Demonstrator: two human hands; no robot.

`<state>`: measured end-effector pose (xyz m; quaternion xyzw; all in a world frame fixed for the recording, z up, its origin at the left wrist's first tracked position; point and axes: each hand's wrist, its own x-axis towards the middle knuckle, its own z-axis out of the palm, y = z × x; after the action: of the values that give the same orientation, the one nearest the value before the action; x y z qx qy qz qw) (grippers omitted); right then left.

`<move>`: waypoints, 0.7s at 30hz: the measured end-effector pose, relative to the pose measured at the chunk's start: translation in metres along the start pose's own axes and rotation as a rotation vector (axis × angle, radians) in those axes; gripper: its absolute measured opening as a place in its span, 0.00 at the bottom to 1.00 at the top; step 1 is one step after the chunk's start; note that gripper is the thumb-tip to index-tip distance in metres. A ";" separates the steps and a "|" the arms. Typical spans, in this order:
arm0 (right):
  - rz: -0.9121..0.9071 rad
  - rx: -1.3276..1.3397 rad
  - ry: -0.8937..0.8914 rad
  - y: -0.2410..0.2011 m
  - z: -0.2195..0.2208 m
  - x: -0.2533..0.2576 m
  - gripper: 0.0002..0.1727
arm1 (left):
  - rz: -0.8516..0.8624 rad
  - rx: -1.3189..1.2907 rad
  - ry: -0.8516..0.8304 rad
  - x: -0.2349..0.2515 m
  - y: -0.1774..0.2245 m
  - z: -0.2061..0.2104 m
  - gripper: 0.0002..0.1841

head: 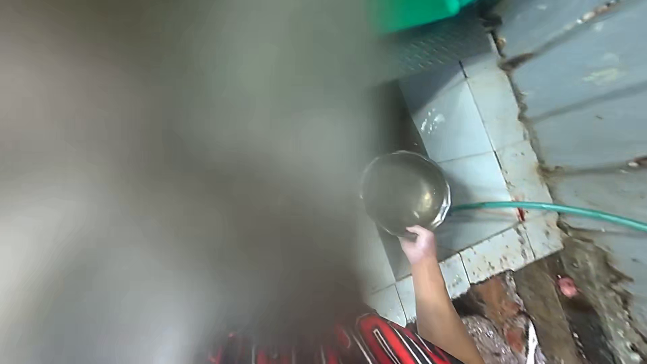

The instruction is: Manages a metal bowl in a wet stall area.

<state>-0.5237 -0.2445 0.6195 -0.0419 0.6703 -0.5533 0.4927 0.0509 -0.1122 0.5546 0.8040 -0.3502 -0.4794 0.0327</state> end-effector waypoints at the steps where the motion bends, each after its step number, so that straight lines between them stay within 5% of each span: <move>1: -0.004 0.016 -0.014 -0.001 0.008 -0.013 0.24 | -0.055 -0.027 -0.071 -0.008 0.007 -0.006 0.32; 4: -0.006 0.046 -0.070 0.005 0.031 -0.049 0.23 | -0.072 -0.088 0.027 -0.007 -0.027 0.003 0.31; 8: 0.014 -0.006 -0.155 0.026 0.051 -0.097 0.21 | -0.203 -0.174 -0.117 -0.029 -0.046 -0.014 0.32; 14: 0.112 -0.175 -0.261 0.084 0.076 -0.154 0.17 | -0.269 -0.256 -0.080 -0.019 -0.158 0.020 0.29; 18: 0.170 -0.297 -0.337 0.118 0.088 -0.168 0.19 | -0.266 -0.291 -0.086 -0.052 -0.176 0.015 0.27; 20: 0.188 -0.344 -0.382 0.133 0.092 -0.164 0.23 | -0.051 -0.248 0.222 -0.071 -0.192 0.038 0.24; 21: 0.190 -0.377 -0.398 0.141 0.095 -0.162 0.24 | -0.173 -0.291 0.082 -0.083 -0.173 0.017 0.24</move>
<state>-0.3049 -0.1597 0.6177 -0.1774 0.6522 -0.3512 0.6479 0.1047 0.0720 0.5402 0.8370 -0.2047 -0.4928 0.1217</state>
